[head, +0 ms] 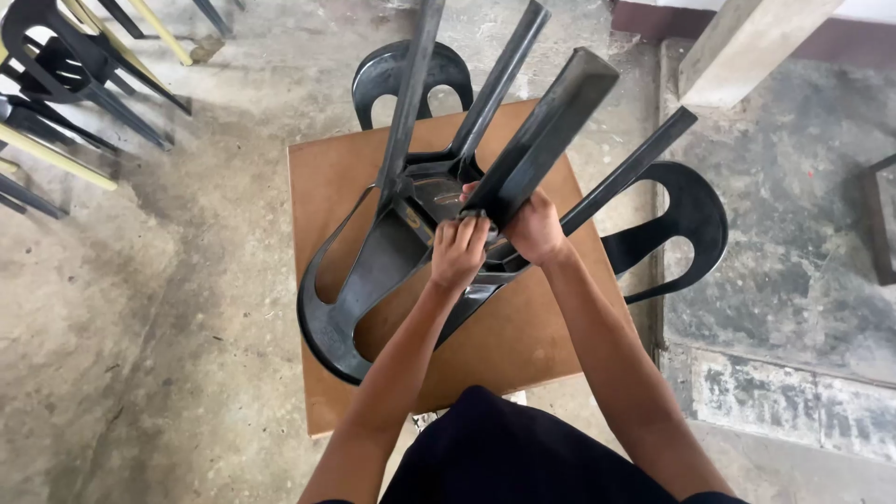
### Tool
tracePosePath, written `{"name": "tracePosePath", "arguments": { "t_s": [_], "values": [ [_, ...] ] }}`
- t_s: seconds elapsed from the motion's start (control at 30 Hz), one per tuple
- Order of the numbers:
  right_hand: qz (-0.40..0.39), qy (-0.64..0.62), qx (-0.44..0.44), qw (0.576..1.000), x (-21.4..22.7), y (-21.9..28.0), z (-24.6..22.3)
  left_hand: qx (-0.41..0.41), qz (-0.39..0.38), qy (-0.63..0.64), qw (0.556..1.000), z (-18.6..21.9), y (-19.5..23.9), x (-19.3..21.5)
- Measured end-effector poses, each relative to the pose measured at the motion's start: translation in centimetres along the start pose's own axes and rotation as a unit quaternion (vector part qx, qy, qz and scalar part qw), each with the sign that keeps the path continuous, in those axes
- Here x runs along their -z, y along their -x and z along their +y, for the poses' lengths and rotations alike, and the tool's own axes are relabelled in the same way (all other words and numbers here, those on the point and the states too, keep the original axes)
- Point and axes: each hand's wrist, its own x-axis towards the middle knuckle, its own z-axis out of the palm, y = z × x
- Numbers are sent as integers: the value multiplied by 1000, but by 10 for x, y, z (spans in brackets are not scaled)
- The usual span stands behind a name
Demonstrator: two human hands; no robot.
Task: The person is cleaning multiple black plastic chairs using a spray cleaner and a cloth on a table.
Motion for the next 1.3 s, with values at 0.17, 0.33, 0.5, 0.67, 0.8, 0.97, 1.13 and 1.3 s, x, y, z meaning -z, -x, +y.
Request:
{"name": "tracePosePath", "arguments": {
  "t_s": [0.17,0.33,0.5,0.67,0.8,0.97,1.13,1.3],
  "values": [
    [37,-30,-36,998,20,1,19,-74,70,-8,995,25,-114,37],
    [-1,-15,-2,1000,-4,5,0,-93,102,94,986,37,-187,41],
    [58,-68,3,996,43,-10,41,-75,125,74,987,22,-123,32],
    [81,-67,-3,994,44,-10,47,-115,96,38,988,30,-171,37],
    [113,-58,-7,992,44,-9,50,-144,119,34,982,43,-227,36],
    [87,-64,16,994,37,-4,50,-99,105,69,987,33,-151,37],
    [78,-153,48,984,77,-7,91,-49,49,71,995,5,-51,35],
    [-14,-127,51,990,3,8,37,-34,56,75,995,14,-65,37]
  ]
}}
